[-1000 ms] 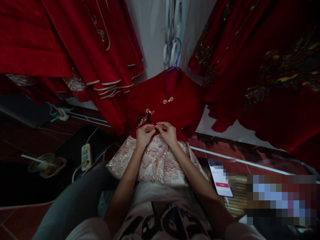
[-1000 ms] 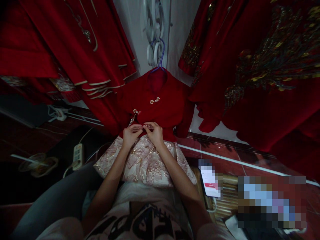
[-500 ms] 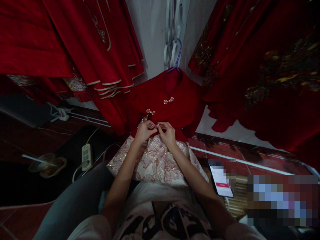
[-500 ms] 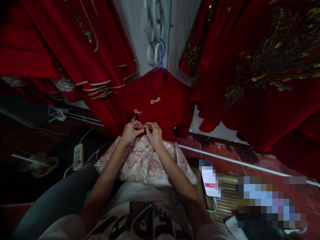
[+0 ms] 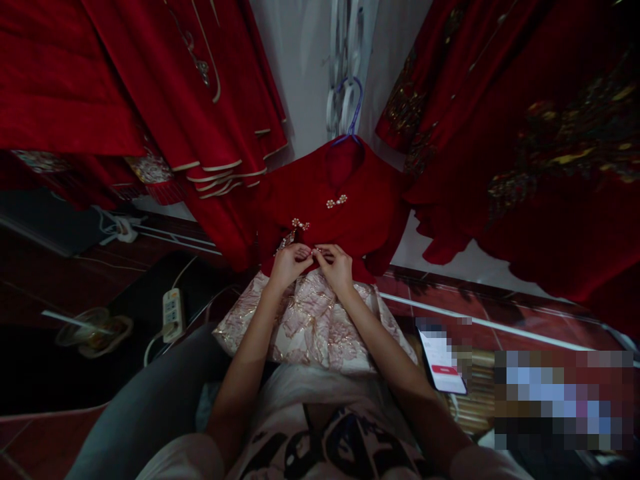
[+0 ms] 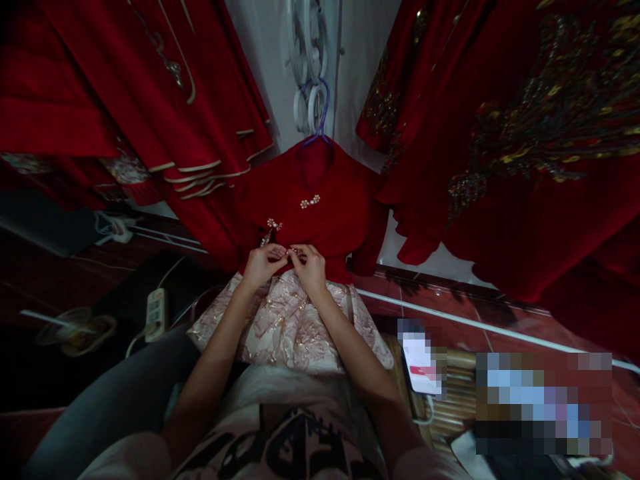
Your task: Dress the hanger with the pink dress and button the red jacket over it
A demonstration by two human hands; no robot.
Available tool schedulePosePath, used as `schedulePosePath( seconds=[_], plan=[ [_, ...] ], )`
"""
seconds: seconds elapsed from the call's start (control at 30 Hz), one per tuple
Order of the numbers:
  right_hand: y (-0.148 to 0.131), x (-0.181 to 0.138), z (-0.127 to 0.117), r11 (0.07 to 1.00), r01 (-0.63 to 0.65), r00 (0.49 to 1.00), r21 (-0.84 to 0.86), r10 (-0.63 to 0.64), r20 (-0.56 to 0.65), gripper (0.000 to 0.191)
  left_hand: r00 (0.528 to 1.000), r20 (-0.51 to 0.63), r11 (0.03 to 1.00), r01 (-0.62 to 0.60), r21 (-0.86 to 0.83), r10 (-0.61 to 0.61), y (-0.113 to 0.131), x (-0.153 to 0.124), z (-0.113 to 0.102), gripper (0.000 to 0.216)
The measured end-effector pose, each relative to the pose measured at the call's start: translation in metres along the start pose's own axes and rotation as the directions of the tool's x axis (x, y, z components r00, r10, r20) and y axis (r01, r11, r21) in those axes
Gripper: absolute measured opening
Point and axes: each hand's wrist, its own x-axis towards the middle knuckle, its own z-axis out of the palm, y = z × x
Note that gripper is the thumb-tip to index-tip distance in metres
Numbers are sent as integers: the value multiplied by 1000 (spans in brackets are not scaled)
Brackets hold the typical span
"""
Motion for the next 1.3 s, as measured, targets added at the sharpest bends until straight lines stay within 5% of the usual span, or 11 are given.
schedulePosePath(
  seconds=[0.97, 1.13, 1.3],
  plan=[
    [-3, 7, -7, 996, -73, 996, 59, 69, 58, 19, 995, 101, 1000, -2, 23, 0, 6, 4, -8, 14],
    [-3, 6, -6, 1000, -12, 998, 2, 12, 59, 19, 991, 26, 976, -136, 172, 133, 1, 4, -5, 10],
    [-8, 12, -17, 999, 33, 984, -37, -26, 177, 35, 992, -81, 982, -81, 170, 95, -1, -5, 1, 18]
  ],
)
